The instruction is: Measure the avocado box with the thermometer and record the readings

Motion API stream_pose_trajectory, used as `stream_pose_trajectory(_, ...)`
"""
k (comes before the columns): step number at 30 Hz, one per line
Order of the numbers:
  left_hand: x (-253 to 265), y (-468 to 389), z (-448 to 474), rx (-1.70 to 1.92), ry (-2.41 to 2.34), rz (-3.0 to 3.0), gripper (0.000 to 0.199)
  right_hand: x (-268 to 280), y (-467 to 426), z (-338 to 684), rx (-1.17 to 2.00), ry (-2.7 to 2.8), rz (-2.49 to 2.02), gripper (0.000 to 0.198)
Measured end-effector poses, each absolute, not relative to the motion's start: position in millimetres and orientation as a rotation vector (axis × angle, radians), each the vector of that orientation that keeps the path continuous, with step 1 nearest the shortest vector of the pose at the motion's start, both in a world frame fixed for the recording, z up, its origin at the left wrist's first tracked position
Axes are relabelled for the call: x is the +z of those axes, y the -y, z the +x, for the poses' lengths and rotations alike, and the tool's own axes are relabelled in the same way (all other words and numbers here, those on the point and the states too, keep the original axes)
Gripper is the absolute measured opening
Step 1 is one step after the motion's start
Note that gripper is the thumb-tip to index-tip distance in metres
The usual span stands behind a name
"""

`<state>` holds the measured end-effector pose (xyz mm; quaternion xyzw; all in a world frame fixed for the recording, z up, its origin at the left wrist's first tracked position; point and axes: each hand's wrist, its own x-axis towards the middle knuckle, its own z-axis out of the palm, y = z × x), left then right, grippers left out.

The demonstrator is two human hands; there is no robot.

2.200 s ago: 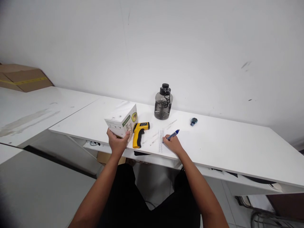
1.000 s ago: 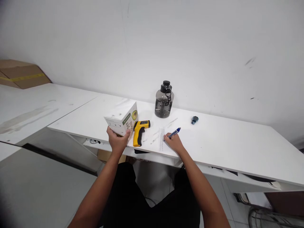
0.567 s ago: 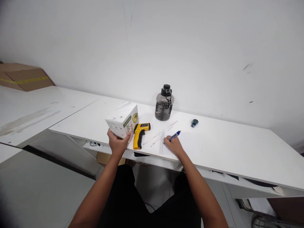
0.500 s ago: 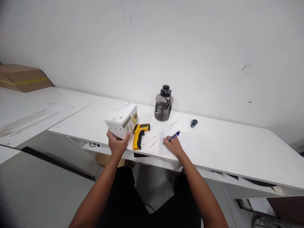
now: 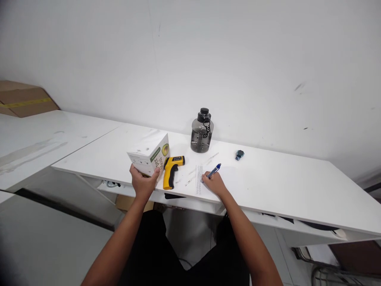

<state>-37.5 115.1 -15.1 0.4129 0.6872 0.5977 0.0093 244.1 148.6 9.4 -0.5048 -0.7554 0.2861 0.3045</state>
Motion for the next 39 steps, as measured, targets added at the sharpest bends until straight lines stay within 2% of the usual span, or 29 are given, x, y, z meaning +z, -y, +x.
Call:
stream_pose_trajectory(8,-17,-117,-39,1.886,-2.124,1.295,0.092,7,-152,247,0.812,1.774,-1.344,0.036)
stream_pose_trajectory(13,-20,-116,-40,1.876,-2.105,1.296,0.090,5,-149,248,0.565,1.668,-1.375,0.038)
stream_pose_trajectory(18,-15,-113,-39,1.842,-2.135,1.310,0.088,-2,-150,244,0.413,1.939,-1.379,0.038)
stream_pose_trajectory(28,-9,-109,-40,1.812,-2.128,1.357,0.084,-12,-164,243,0.530,1.849,-1.527,0.046)
stream_pose_trajectory(36,-14,-111,-42,1.816,-2.138,1.409,0.085,21,-175,244,0.922,1.845,-1.700,0.047)
stream_pose_trajectory(39,-13,-112,-41,1.823,-2.145,1.407,0.084,40,-165,220,0.781,1.952,-1.661,0.044)
